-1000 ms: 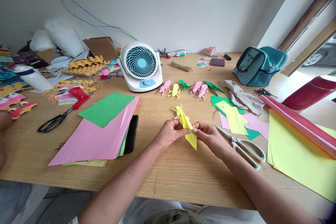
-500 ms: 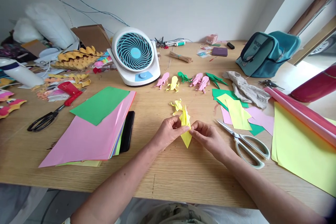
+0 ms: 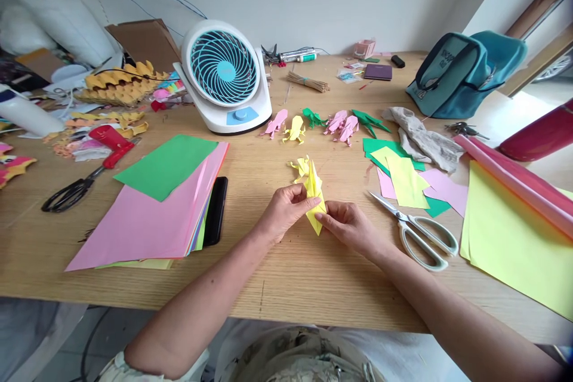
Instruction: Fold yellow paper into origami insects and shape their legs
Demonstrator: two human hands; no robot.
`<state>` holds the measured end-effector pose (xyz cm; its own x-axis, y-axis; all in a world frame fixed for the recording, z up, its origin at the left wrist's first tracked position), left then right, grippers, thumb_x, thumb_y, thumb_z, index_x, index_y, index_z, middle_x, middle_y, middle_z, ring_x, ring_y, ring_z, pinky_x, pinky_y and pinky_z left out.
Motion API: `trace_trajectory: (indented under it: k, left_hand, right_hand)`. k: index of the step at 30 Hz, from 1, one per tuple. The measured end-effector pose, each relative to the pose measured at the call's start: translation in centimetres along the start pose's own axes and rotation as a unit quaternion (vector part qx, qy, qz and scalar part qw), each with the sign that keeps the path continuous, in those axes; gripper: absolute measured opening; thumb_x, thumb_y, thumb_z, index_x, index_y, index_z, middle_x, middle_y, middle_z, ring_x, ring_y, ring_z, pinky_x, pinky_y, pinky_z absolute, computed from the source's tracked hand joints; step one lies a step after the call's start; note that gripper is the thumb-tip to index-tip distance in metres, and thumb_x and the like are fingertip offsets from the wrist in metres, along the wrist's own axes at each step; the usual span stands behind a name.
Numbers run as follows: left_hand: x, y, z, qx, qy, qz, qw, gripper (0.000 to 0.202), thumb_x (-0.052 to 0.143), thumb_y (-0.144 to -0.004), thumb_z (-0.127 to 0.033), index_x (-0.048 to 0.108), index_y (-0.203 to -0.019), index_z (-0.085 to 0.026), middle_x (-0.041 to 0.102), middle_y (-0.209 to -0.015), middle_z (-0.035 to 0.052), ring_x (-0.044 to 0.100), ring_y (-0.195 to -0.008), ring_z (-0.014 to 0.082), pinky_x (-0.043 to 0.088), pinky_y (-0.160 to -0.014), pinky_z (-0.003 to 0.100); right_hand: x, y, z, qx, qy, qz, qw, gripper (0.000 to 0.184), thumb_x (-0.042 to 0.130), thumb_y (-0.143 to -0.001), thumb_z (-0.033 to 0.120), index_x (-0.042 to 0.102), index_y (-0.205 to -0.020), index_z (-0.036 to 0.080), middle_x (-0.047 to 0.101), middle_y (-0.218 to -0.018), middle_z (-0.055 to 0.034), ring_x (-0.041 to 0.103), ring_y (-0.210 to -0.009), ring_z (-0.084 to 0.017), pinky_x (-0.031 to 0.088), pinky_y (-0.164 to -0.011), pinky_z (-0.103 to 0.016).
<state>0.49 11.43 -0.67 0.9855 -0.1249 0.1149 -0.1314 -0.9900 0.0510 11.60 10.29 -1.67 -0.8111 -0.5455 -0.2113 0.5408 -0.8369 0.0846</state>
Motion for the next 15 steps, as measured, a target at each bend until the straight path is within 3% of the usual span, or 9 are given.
trace_trajectory:
  k: [7,12,15]
  left_hand:
    - [0.4,0.0,0.5,-0.025,0.04,0.008,0.999,0.031,0.082,-0.066,-0.036,0.065,-0.077,-0.012,0.058,-0.073,-0.0026,0.047,-0.068,0.0083,0.037,-0.065,0.022]
    - [0.9,0.3,2.1,-0.117,0.095,0.053,0.987,0.038,0.087,-0.059,-0.038,0.065,-0.077,-0.013,0.05,-0.065,-0.0055,0.033,-0.052,0.0023,0.019,-0.046,0.02]
    - [0.9,0.6,2.5,-0.135,0.097,0.051,0.985,0.041,0.088,-0.057,-0.04,0.062,-0.07,-0.012,0.048,-0.061,-0.0062,0.035,-0.049,0.0016,0.022,-0.045,0.019]
  right_hand:
    - [-0.4,0.1,0.3,-0.001,-0.035,-0.015,0.999,0.048,0.056,-0.084,0.064,0.055,-0.069,0.018,0.05,-0.063,0.0017,0.038,-0.056,-0.011,0.027,-0.052,-0.026]
    - [-0.5,0.3,0.5,-0.001,-0.053,-0.028,0.998,0.051,0.059,-0.08,0.067,0.052,-0.066,0.019,0.044,-0.06,0.0028,0.036,-0.054,-0.01,0.026,-0.051,-0.026]
    - [-0.6,0.4,0.4,0.0,-0.039,-0.032,0.999,0.05,0.059,-0.081,0.065,0.052,-0.065,0.018,0.041,-0.059,0.0034,0.033,-0.054,-0.01,0.024,-0.05,-0.025]
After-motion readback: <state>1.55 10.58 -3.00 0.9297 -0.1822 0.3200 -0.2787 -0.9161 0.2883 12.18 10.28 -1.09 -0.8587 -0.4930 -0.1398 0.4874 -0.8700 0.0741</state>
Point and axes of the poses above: each hand's wrist, its own y-axis away from the middle knuckle, its own x-axis out of the palm, z = x × y, the point moved 9 cm from there along -y, towards the middle knuckle
